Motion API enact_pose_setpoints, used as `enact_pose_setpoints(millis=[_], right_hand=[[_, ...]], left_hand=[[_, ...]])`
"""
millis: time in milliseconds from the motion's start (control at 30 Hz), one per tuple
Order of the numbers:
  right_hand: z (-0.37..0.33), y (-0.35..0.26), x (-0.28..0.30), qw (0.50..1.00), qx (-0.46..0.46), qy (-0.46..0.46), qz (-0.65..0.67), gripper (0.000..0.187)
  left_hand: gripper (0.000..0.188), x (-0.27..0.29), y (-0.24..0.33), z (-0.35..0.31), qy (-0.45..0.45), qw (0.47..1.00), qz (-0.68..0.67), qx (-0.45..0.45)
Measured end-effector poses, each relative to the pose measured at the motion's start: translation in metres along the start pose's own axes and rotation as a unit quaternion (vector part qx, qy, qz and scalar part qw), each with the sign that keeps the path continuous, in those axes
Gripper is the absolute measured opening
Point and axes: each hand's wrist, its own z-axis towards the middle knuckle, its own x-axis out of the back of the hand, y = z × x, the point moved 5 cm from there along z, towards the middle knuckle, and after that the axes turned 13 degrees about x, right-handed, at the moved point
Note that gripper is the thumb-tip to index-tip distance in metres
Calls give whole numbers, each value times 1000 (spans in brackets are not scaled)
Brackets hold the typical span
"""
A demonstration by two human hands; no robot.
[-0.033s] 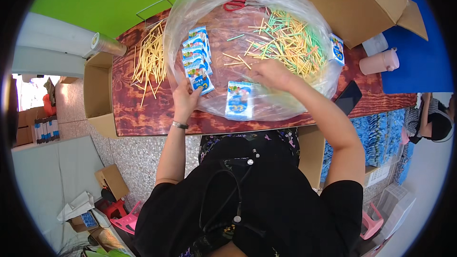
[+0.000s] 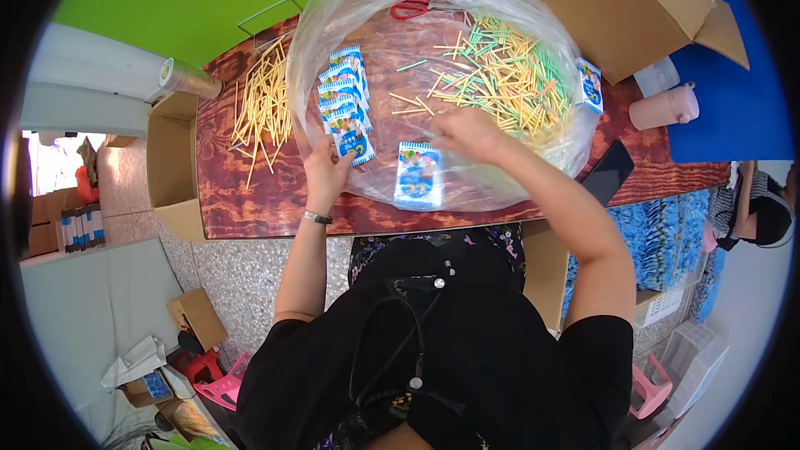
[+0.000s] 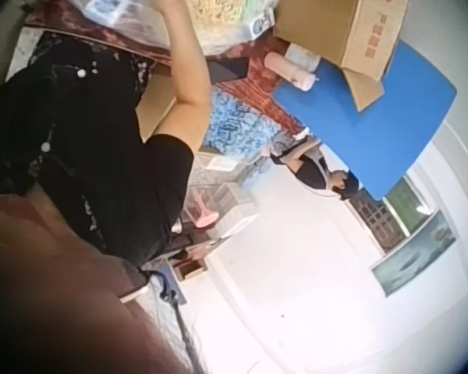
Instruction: Placing blue packets into a large plastic bag filled with colorful plastic sticks on a workbench.
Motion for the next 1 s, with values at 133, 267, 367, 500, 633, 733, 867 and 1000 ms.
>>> enact_pose_setpoints(millis=[133, 267, 367, 500, 633, 733, 867, 1000], right_hand=[[18, -26, -17, 998, -33, -44, -23, 27], [21, -16, -19, 991, -72, -113, 26, 27], [16, -5, -28, 986, -64, -123, 90, 22], [4, -21, -4, 982, 86, 130, -110, 12], [-4, -46, 20, 964, 78, 205, -150, 16], [-12, -53, 33, 960, 51, 267, -70, 16], [-20, -35, 46, 918, -9, 262, 298, 10], [-68, 70, 68, 981, -138, 135, 25, 26]], left_hand=[[39, 8, 27, -9, 138, 983, 72, -100], [38, 9, 61, -31, 236, 946, 134, -177], [37, -13, 71, -41, 110, 961, 58, -246], [34, -37, 82, -38, 24, 969, 34, -244], [23, -51, 85, -31, -1, 968, 18, -250], [18, -68, 77, -24, -174, 972, -113, -106], [15, -74, 79, -21, -209, 960, -178, -55], [9, -71, 79, -10, -164, 969, -176, -53]])
